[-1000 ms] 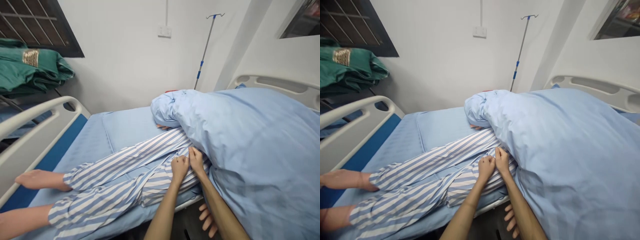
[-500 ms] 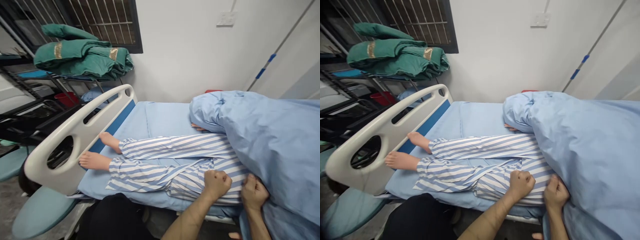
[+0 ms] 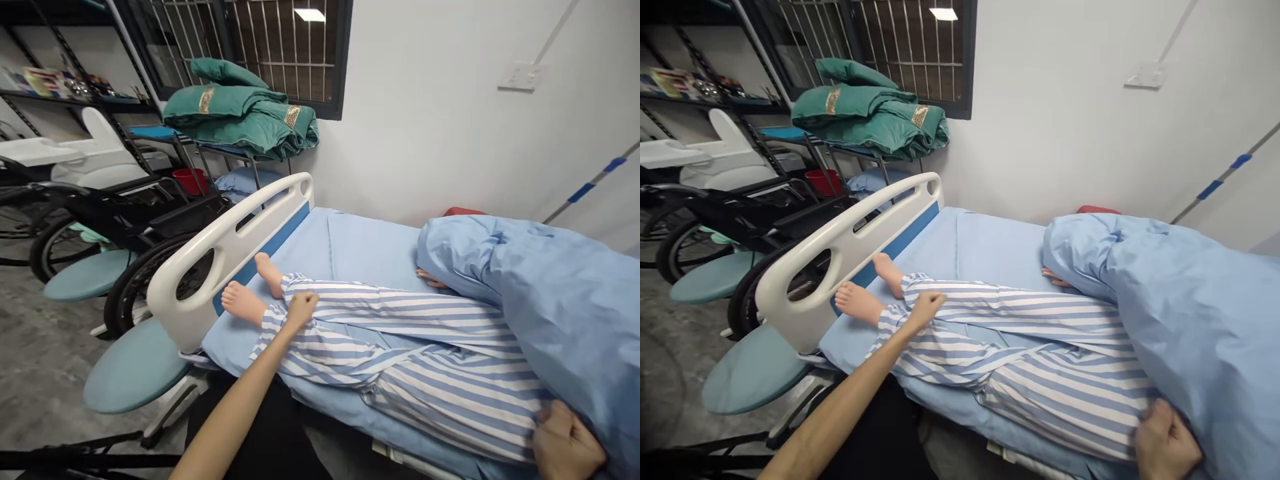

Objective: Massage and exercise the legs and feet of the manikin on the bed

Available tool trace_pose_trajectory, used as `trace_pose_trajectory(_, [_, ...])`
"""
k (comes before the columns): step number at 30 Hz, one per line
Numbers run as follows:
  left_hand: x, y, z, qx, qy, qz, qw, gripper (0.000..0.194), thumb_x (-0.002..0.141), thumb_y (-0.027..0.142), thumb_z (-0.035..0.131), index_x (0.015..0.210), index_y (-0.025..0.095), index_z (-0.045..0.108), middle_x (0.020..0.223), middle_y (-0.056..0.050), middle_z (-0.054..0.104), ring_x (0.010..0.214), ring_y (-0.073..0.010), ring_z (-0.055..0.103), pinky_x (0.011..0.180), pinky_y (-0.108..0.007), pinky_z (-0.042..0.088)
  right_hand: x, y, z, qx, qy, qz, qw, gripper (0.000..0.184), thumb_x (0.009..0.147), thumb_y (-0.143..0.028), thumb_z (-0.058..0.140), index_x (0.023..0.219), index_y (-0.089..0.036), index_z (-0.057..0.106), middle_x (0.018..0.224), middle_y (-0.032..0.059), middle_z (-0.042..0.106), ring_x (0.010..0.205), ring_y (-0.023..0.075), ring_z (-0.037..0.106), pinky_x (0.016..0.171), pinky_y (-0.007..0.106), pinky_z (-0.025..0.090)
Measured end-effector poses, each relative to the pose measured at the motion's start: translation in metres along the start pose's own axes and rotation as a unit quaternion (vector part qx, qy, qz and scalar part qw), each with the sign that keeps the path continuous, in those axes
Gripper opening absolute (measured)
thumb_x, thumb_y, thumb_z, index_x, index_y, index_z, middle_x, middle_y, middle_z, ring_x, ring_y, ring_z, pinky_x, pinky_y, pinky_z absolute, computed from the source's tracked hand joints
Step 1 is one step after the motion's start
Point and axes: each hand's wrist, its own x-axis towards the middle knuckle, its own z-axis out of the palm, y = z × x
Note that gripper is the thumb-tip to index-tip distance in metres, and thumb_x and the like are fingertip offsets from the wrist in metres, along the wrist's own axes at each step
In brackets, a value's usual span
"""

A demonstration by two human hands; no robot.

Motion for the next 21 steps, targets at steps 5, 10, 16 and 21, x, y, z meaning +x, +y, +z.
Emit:
trace_pose_trajectory(5, [0.001,-0.065,-0.040,0.025,0.094,-0.069,0.993,0.036,0.073,0.026,0.047,0.046,0.020,0.023,0.047,0.004,0.021,0.052,-0.0095,0.026,0.055,-0.026,0.019,0.000,-0.018,-0.002,-0.046,-0.023,-0.017,0.999,0.033,0.076,-0.054,0.042,0.050,-0.034,0.039,0.050,0.0072,0.044,0.047,0.0242,0.039,0.057,0.045,0.031])
trace_pose_trajectory(10, [-0.012,-0.075,-0.036,-0.006,0.063,-0.052,0.997,0.039,0.074,0.032,0.048,0.047,0.020,0.023,0.049,0.005,0.021,0.051,-0.0086,0.027,0.055,-0.026,0.019,-0.057,-0.094,0.034,-0.001,-0.107,-0.154,0.982,0.049,0.080,-0.067,0.042,0.049,-0.029,0.035,0.046,0.0014,0.036,0.046,0.0185,0.033,0.052,0.038,0.029])
trace_pose_trajectory(16, [-0.029,-0.083,-0.046,-0.093,0.024,-0.055,0.994,0.042,0.073,0.038,0.048,0.048,0.021,0.019,0.048,0.006,0.020,0.050,-0.0076,0.024,0.053,-0.025,0.020,-0.184,-0.245,0.107,0.227,-0.306,-0.251,0.890,0.050,0.090,-0.060,0.040,0.055,-0.023,0.033,0.049,-0.0058,0.031,0.047,0.0106,0.031,0.049,0.026,0.028])
trace_pose_trajectory(21, [-0.048,-0.103,-0.060,-0.149,-0.056,-0.169,0.973,0.045,0.073,0.042,0.052,0.041,0.021,0.029,0.039,0.006,0.029,0.044,-0.0071,0.028,0.049,-0.024,0.023,-0.271,-0.307,0.163,0.292,-0.426,-0.280,0.809,0.043,0.094,-0.046,0.036,0.058,-0.023,0.031,0.050,-0.0067,0.031,0.049,0.0093,0.033,0.051,0.024,0.027])
